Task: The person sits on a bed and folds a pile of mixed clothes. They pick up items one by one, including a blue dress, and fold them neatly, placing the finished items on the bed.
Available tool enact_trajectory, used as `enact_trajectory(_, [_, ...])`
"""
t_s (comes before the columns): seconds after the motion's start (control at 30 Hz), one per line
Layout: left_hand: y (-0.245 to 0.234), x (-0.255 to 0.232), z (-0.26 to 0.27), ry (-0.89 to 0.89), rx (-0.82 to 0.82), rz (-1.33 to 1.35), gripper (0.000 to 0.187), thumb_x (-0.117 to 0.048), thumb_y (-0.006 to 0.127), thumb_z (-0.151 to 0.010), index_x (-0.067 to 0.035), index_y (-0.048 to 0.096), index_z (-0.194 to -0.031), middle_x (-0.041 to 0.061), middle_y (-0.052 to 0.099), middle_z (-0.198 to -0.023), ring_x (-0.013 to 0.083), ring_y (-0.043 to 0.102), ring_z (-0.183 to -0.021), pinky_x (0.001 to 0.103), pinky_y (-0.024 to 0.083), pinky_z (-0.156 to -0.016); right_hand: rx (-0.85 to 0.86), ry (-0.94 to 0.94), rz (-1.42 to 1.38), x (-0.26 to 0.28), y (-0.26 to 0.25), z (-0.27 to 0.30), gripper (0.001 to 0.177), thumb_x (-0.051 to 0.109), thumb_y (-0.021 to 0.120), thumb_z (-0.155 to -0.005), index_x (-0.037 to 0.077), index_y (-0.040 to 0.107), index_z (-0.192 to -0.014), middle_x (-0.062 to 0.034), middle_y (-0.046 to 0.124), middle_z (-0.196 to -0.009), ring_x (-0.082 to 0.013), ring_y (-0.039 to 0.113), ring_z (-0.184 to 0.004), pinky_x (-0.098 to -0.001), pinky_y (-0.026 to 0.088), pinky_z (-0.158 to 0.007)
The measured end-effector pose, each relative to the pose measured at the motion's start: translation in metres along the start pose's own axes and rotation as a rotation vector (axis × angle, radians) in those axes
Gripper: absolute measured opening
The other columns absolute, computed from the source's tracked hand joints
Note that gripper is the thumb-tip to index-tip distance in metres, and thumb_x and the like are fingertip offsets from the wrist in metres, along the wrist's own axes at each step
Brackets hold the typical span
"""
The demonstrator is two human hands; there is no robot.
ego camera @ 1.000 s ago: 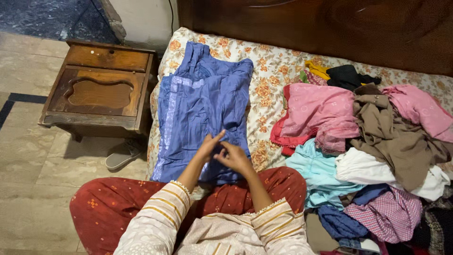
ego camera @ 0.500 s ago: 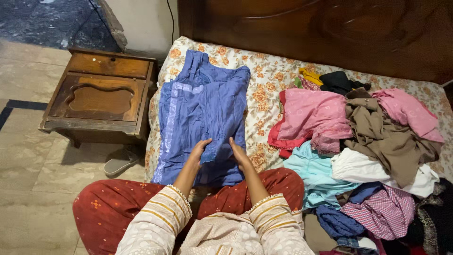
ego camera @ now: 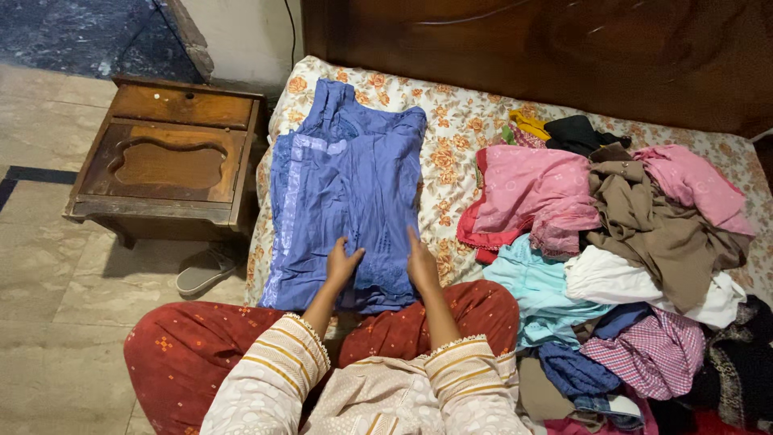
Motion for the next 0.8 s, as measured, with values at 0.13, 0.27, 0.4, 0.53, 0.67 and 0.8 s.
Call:
enact_trajectory(0.13, [-0.018, -0.009, 0.012, 0.058, -0.036, -0.286, 0.068, -0.036, 0.085, -0.078, -0.003, 0.056, -0.13, 0.025, 0.07, -0.106, 0.0455, 0.068, -0.098, 0.053, 0.054, -0.082, 0.067, 0.042, 0.269, -0.004, 0.02, 0.0, 0.054, 0.004, 0.053, -0.102, 0.022, 0.046, -0.153, -0.0281, 0.06, -0.116, -0.045, 0.066, -0.096, -0.0543, 0.054, -0.081])
enact_trajectory(0.27, [-0.033, -0.023, 0.017, 0.047, -0.044, -0.323, 0.063, -0.032, 0.082, -0.08, -0.008, 0.056, -0.132, 0.023, 0.067, -0.111, 0.0458, 0.066, -0.099, 0.053, 0.053, -0.083, -0.183, -0.068, 0.287, 0.023, -0.002, -0.001, 0.059, 0.005, 0.062, -0.086, 0.012, 0.052, -0.144, -0.0253, 0.061, -0.119, -0.0407, 0.062, -0.106, -0.0478, 0.056, -0.081])
enact_trajectory(0.4, [-0.057, -0.026, 0.009, 0.071, -0.147, -0.312, 0.054, -0.028, 0.081, -0.081, -0.009, 0.059, -0.127, 0.021, 0.064, -0.114, 0.0429, 0.064, -0.104, 0.052, 0.052, -0.084, -0.099, -0.209, 0.257, 0.052, -0.001, 0.012, 0.044, 0.014, 0.068, -0.084, 0.011, 0.066, -0.128, -0.02, 0.063, -0.117, -0.0383, 0.062, -0.106, -0.0517, 0.052, -0.086])
enact_trajectory(0.53, [-0.077, -0.016, -0.013, 0.118, -0.256, -0.292, 0.045, -0.025, 0.081, -0.081, -0.009, 0.064, -0.119, 0.018, 0.064, -0.113, 0.0397, 0.063, -0.106, 0.048, 0.052, -0.09, -0.07, -0.263, 0.332, 0.082, -0.006, 0.014, 0.03, 0.024, 0.074, -0.085, 0.006, 0.072, -0.109, -0.0164, 0.066, -0.105, -0.0353, 0.063, -0.105, -0.0502, 0.05, -0.09])
enact_trajectory(0.67, [-0.095, -0.002, -0.046, 0.158, -0.401, -0.272, 0.043, -0.023, 0.081, -0.079, -0.009, 0.065, -0.116, 0.018, 0.065, -0.114, 0.0401, 0.062, -0.107, 0.048, 0.05, -0.092, -0.241, -0.425, 0.096, 0.127, -0.023, 0.017, 0.029, 0.019, 0.072, -0.083, 0.005, 0.072, -0.109, -0.0159, 0.067, -0.104, -0.0366, 0.064, -0.099, -0.0483, 0.051, -0.087])
enact_trajectory(0.8, [-0.119, 0.011, -0.093, 0.192, -0.586, -0.322, 0.051, -0.023, 0.082, -0.078, -0.004, 0.061, -0.121, 0.021, 0.065, -0.119, 0.043, 0.062, -0.112, 0.049, 0.049, -0.097, -0.105, -0.487, -0.071, 0.164, -0.008, 0.012, 0.021, 0.018, 0.069, -0.089, 0.005, 0.073, -0.105, -0.0163, 0.068, -0.1, -0.0369, 0.066, -0.098, -0.0461, 0.053, -0.087])
Point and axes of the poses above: each hand's wrist, its own z-axis away from the middle knuckle, its own y-axis out of the palm, x = y × z, the point moved 9 cm from there along -z, towards the middle knuckle
